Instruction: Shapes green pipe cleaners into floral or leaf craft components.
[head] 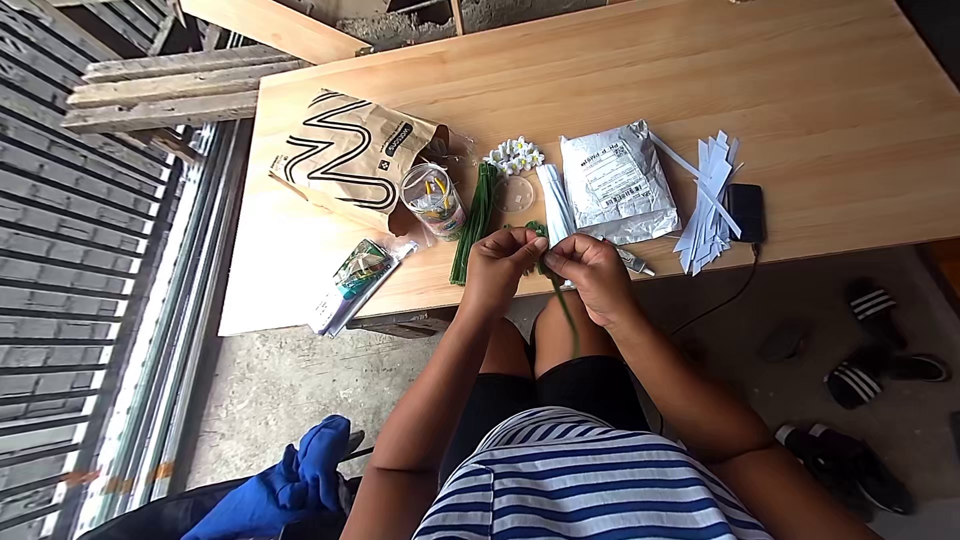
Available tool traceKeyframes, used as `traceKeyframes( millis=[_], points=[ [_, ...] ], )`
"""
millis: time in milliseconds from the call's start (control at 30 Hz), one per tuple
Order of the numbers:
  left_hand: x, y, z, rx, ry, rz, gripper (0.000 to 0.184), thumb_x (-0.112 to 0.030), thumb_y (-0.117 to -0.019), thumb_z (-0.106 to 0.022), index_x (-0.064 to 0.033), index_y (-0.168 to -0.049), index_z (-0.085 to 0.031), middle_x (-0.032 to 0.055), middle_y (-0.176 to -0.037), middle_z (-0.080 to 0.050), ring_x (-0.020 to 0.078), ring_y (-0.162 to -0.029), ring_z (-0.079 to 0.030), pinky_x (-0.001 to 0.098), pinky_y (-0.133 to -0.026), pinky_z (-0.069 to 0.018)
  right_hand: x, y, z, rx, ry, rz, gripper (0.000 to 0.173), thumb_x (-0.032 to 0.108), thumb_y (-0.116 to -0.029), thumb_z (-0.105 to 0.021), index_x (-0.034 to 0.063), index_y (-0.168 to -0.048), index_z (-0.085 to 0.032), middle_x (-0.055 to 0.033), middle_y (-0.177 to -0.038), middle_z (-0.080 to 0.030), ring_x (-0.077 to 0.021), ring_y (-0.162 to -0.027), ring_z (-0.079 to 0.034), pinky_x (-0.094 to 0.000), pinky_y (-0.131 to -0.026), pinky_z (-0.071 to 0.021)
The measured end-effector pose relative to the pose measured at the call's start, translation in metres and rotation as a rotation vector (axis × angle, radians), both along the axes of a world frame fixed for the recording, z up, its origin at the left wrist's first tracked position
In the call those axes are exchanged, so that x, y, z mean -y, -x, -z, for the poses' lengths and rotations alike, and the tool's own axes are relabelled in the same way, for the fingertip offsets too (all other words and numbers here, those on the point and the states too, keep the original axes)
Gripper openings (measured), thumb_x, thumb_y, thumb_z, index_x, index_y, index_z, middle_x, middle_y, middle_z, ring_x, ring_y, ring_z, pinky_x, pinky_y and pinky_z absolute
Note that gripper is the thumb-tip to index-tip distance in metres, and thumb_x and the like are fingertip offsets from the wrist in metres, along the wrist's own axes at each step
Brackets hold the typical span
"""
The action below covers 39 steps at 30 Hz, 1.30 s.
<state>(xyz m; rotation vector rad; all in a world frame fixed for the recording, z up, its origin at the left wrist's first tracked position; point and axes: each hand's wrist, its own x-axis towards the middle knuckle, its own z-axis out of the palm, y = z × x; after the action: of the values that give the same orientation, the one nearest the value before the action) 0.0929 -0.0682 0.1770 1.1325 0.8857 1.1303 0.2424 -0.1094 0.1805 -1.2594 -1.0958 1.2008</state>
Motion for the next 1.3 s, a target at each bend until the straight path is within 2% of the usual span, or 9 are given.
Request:
traceKeyframes(
  millis=[133,233,333,500,700,867,933,1100,1300],
  points=[
    [0.001,-0.004,0.011,-0.069,-0.125,-0.019,0.006,0.000,-0.0928,-0.069,-0.0054,-0.091,-0.068,0.0012,-0.094,-0.065,0.0077,-0.085,-0.063,0.0239,-0.078,-0.0553,-0.003,-0.002,0.000,0.062,0.024,-0.087,0.003,0.001,-0.0968,-0.065,0.0007,-0.099,-0.064,-0.0038,-0.087,-0.066,-0.0051,-0.076,-0.064,-0.0221,-0.073,-0.0557],
    [0.000,-0.005,0.017,-0.086,-0.153,-0.023,0.008,0.000,-0.0921,-0.069,-0.0066,-0.088,-0.068,0.0021,-0.098,-0.064,0.0083,-0.088,-0.063,0.0241,-0.079,-0.0557,-0.003,-0.004,-0.010,0.374,-0.037,-0.178,0.016,0.008,-0.1041,-0.057,-0.0017,-0.111,-0.068,-0.0092,-0.094,-0.070,-0.0098,-0.082,-0.066,-0.0278,-0.079,-0.0549],
    [0.000,-0.004,0.014,-0.088,-0.113,-0.018,0.008,0.000,-0.0926,-0.068,-0.0067,-0.088,-0.067,0.0020,-0.099,-0.064,0.0088,-0.090,-0.062,0.0255,-0.081,-0.0549,-0.004,-0.004,-0.014,0.579,-0.091,-0.244,0.022,0.012,-0.1093,-0.048,-0.0009,-0.106,-0.065,-0.0111,-0.092,-0.070,-0.0153,-0.084,-0.069,-0.0335,-0.080,-0.0562],
    [0.001,-0.005,0.010,-0.041,-0.016,-0.040,0.005,-0.002,-0.0953,-0.065,-0.0058,-0.093,-0.067,0.0016,-0.099,-0.063,0.0080,-0.088,-0.062,0.0249,-0.081,-0.0543,-0.006,0.000,-0.009,0.282,-0.018,-0.268,0.024,0.012,-0.1097,-0.046,-0.0039,-0.108,-0.064,-0.0080,-0.090,-0.071,-0.0069,-0.079,-0.070,-0.0236,-0.078,-0.0580],
    [0.001,-0.005,0.005,0.136,0.131,-0.116,0.011,-0.004,-0.1013,-0.059,-0.0100,-0.094,-0.064,-0.0032,-0.085,-0.065,0.0047,-0.078,-0.062,0.0227,-0.076,-0.0536,-0.005,-0.005,-0.002,0.167,0.039,-0.294,0.022,0.008,-0.1088,-0.046,-0.0051,-0.103,-0.063,-0.0083,-0.087,-0.070,-0.0083,-0.076,-0.070,-0.0248,-0.076,-0.0592],
    [0.008,0.011,0.002,0.065,0.171,0.007,0.011,-0.006,-0.1024,-0.059,-0.0127,-0.095,-0.064,-0.0043,-0.086,-0.068,0.0021,-0.075,-0.065,0.0178,-0.071,-0.0552,-0.022,-0.028,-0.009,0.208,0.129,-0.432,0.024,0.005,-0.1055,-0.049,-0.0010,-0.089,-0.065,-0.0023,-0.077,-0.070,-0.0070,-0.071,-0.069,-0.0258,-0.072,-0.0587],
    [0.004,0.020,0.003,0.009,0.116,0.077,0.009,-0.001,-0.1001,-0.059,-0.0082,-0.096,-0.064,-0.0013,-0.084,-0.069,0.0053,-0.074,-0.066,0.0212,-0.070,-0.0567,-0.028,-0.034,-0.018,0.284,0.198,-0.502,0.026,0.006,-0.1060,-0.049,-0.0006,-0.087,-0.065,-0.0029,-0.076,-0.069,-0.0082,-0.070,-0.069,-0.0263,-0.071,-0.0587],
    [-0.007,0.041,-0.013,-0.238,0.138,0.370,0.009,0.000,-0.0993,-0.057,-0.0015,-0.100,-0.066,0.0011,-0.084,-0.071,0.0076,-0.074,-0.069,0.0241,-0.071,-0.0598,-0.045,-0.042,-0.039,0.601,0.264,-0.790,0.029,0.009,-0.1054,-0.050,0.0009,-0.084,-0.067,-0.0035,-0.073,-0.068,-0.0076,-0.063,-0.064,-0.0254,-0.064,-0.0542],
    [-0.022,0.025,-0.029,-0.441,0.211,0.580,0.012,-0.010,-0.1006,-0.065,-0.0003,-0.095,-0.069,0.0019,-0.080,-0.072,0.0076,-0.071,-0.071,0.0247,-0.069,-0.0607,-0.057,-0.026,-0.075,0.979,0.312,-0.984,0.029,0.009,-0.1052,-0.051,0.0022,-0.084,-0.069,-0.0037,-0.071,-0.066,-0.0100,-0.060,-0.059,-0.0299,-0.061,-0.0490]
  ],
)
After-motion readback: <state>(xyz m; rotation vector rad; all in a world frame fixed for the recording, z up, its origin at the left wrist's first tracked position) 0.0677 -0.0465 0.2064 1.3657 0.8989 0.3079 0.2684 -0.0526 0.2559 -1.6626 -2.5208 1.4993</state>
